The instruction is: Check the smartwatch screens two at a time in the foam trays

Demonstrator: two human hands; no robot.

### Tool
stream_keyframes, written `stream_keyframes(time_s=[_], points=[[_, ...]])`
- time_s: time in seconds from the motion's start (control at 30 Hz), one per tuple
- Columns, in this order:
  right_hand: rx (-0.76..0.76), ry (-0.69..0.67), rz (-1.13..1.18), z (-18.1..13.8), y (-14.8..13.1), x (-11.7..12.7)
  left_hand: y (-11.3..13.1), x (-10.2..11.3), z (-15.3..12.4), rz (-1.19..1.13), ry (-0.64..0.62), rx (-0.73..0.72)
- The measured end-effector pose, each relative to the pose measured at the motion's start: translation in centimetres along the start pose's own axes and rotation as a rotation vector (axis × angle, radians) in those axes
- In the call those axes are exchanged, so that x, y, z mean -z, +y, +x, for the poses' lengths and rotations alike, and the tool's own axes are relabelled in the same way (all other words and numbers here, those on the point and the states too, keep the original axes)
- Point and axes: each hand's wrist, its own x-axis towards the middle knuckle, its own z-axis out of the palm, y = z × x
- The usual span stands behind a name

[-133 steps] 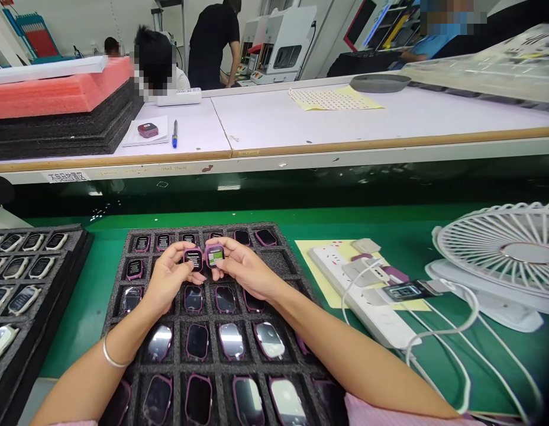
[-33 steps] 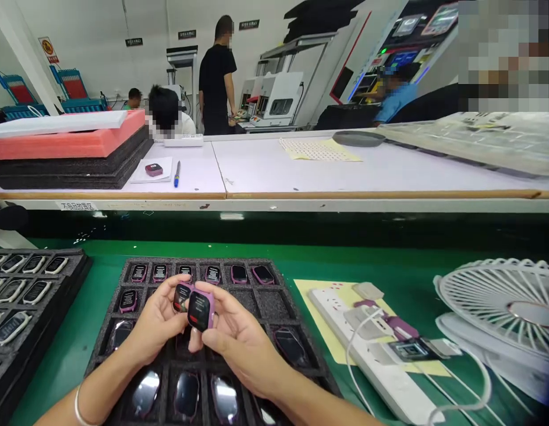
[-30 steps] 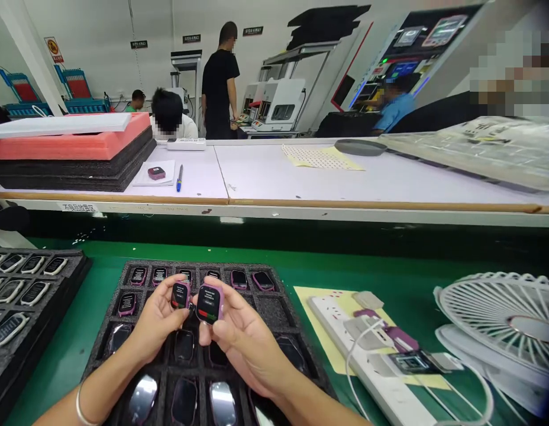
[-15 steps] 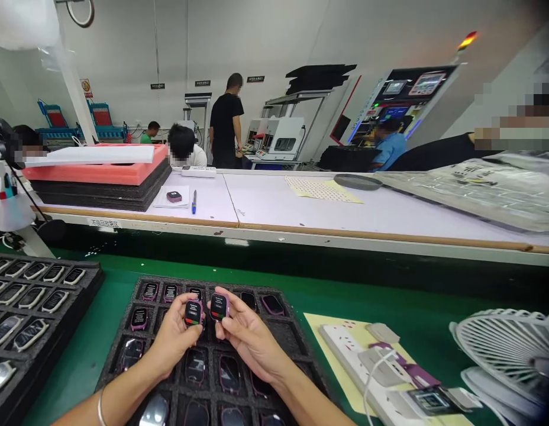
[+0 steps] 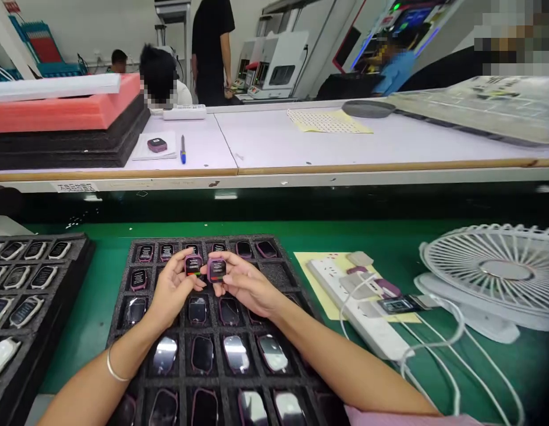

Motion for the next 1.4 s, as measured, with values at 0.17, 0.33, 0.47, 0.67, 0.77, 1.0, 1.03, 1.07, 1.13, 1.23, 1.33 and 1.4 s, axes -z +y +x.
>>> stream_keyframes(time_s=[0.17, 0.33, 0.47, 0.67, 0.77, 1.0, 1.03, 1.07, 1.13, 1.23, 1.33, 1.4], points=[[0.028, 0.041, -0.013, -0.1, -0.1, 0.0, 0.1, 0.1, 0.2, 0.046, 0.014, -0.008], [0.063, 0.049, -0.049, -0.1, -0.3, 0.2, 0.2, 0.2, 0.3, 0.074, 0.047, -0.012], [0.056, 0.043, -0.067, 0.0, 0.0, 0.1, 0.0, 0.2, 0.3, 0.042, 0.053, 0.01], [0.033, 0.068, -0.065, 0.1, 0.3, 0.0, -0.2, 0.3, 0.2, 0.022, 0.049, 0.074], [-0.001, 0.105, -0.07, 0.0, 0.3, 0.1, 0.0, 0.2, 0.0, 0.0, 0.038, 0.121], [-0.033, 0.13, -0.097, 0.1, 0.4, 0.4, 0.3, 0.0, -0.2, -0.003, 0.035, 0.16], [-0.038, 0.135, -0.098, 0.2, 0.5, 0.4, 0.3, 0.0, -0.2, -0.003, 0.029, 0.159], [-0.042, 0.138, -0.099, 0.2, 0.5, 0.4, 0.2, 0.0, -0.2, -0.004, 0.024, 0.156], [-0.046, 0.143, -0.1, 0.3, 0.7, 0.4, 0.1, 0.1, -0.2, -0.007, 0.007, 0.15], [-0.043, 0.142, -0.102, 0.3, 1.0, 0.5, -0.2, 0.2, -0.2, -0.011, -0.019, 0.137], [-0.034, 0.137, -0.106, 0.2, 1.1, 0.6, -0.4, 0.3, -0.1, -0.005, -0.025, 0.126], [-0.025, 0.136, -0.108, 0.3, 1.1, 0.6, -0.5, 0.3, -0.1, -0.001, -0.027, 0.123]])
